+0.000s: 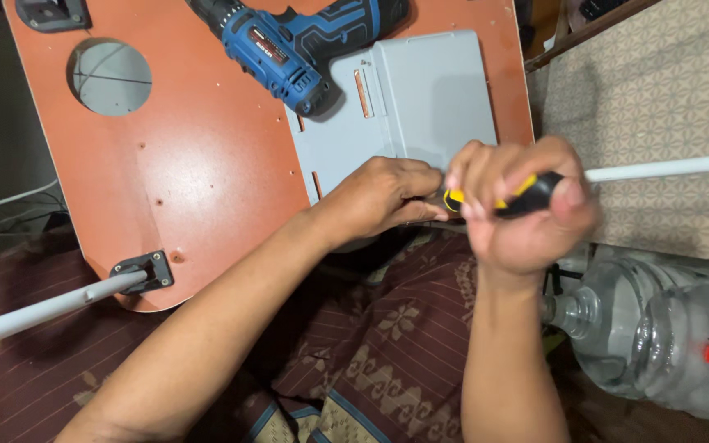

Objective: The person sits with a small folding table across their lap and removes screws from its underside panel using a cordless drill and a screwdriver, working on the white metal frame and gray panel attachments.

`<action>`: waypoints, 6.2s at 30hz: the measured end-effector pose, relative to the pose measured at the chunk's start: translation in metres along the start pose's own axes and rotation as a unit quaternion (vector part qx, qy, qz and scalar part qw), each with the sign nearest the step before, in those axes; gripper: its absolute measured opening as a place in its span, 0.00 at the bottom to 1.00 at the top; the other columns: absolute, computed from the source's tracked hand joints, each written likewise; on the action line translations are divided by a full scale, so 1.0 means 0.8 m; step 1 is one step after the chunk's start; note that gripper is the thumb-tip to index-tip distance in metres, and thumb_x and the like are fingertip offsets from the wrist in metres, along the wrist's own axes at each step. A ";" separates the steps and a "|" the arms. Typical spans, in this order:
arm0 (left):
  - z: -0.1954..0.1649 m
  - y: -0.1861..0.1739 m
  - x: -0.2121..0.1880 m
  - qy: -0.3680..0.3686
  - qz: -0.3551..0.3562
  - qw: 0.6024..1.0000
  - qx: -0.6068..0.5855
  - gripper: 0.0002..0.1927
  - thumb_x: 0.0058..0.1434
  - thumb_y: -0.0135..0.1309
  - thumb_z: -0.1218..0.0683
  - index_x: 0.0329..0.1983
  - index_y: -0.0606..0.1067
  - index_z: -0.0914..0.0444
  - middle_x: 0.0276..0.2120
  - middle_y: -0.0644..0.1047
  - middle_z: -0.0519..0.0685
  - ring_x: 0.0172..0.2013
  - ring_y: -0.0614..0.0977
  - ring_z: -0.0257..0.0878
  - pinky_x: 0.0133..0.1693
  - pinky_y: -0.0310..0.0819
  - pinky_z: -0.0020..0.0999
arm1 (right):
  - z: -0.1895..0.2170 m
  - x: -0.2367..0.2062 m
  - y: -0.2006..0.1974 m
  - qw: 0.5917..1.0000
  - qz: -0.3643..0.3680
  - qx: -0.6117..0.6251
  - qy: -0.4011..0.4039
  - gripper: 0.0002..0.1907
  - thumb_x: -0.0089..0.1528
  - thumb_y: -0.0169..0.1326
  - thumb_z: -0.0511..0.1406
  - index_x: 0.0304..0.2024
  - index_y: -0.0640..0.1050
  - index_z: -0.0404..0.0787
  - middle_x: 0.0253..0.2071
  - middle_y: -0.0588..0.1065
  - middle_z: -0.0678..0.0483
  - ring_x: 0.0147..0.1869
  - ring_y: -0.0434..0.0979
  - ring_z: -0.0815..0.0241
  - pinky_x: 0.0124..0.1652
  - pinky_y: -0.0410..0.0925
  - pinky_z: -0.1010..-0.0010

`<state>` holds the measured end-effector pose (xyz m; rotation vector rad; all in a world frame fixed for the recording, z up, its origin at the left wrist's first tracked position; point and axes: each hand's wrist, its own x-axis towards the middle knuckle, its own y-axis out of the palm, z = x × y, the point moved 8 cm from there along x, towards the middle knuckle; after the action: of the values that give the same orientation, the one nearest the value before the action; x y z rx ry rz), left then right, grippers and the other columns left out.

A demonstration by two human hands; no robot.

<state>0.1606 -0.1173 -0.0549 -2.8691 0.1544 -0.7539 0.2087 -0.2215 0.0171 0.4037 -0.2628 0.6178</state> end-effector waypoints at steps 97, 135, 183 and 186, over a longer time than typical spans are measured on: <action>-0.155 -0.028 0.034 0.044 -0.016 0.979 0.199 0.18 0.64 0.57 0.58 0.58 0.72 0.62 0.41 0.74 0.50 0.45 0.80 0.50 0.49 0.75 0.44 | -0.084 -0.084 -0.017 0.906 -0.005 -0.423 0.034 0.18 0.71 0.52 0.38 0.59 0.64 0.38 0.54 0.70 0.49 0.59 0.73 0.54 0.57 0.70 0.62; -0.207 -0.035 0.037 0.115 -0.097 0.946 0.288 0.22 0.55 0.58 0.59 0.53 0.69 0.67 0.45 0.75 0.57 0.47 0.77 0.50 0.47 0.74 0.42 | -0.144 -0.131 -0.058 0.978 0.029 -0.148 0.146 0.25 0.77 0.38 0.40 0.73 0.51 0.39 0.70 0.60 0.51 0.74 0.62 0.60 0.69 0.64 0.65; -0.089 -0.052 -0.054 -0.161 -0.209 0.961 0.080 0.22 0.69 0.58 0.44 0.57 0.71 0.63 0.37 0.79 0.52 0.38 0.83 0.44 0.40 0.77 0.37 | -0.075 -0.100 0.033 0.864 0.140 -0.476 -0.085 0.08 0.67 0.57 0.31 0.49 0.77 0.35 0.44 0.76 0.48 0.50 0.78 0.47 0.51 0.71 0.60; -0.053 -0.107 -0.113 -0.324 -0.313 0.892 0.030 0.20 0.67 0.57 0.47 0.55 0.69 0.63 0.25 0.75 0.55 0.25 0.76 0.43 0.27 0.69 0.38 | -0.074 -0.085 0.075 0.879 0.214 -0.420 -0.066 0.11 0.62 0.65 0.35 0.42 0.77 0.38 0.40 0.76 0.51 0.47 0.80 0.50 0.50 0.71 0.59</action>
<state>0.0665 -0.0262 -0.0456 -2.9184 -0.8868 0.1761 0.1258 -0.1851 -0.0421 -0.4745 -0.7289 0.8426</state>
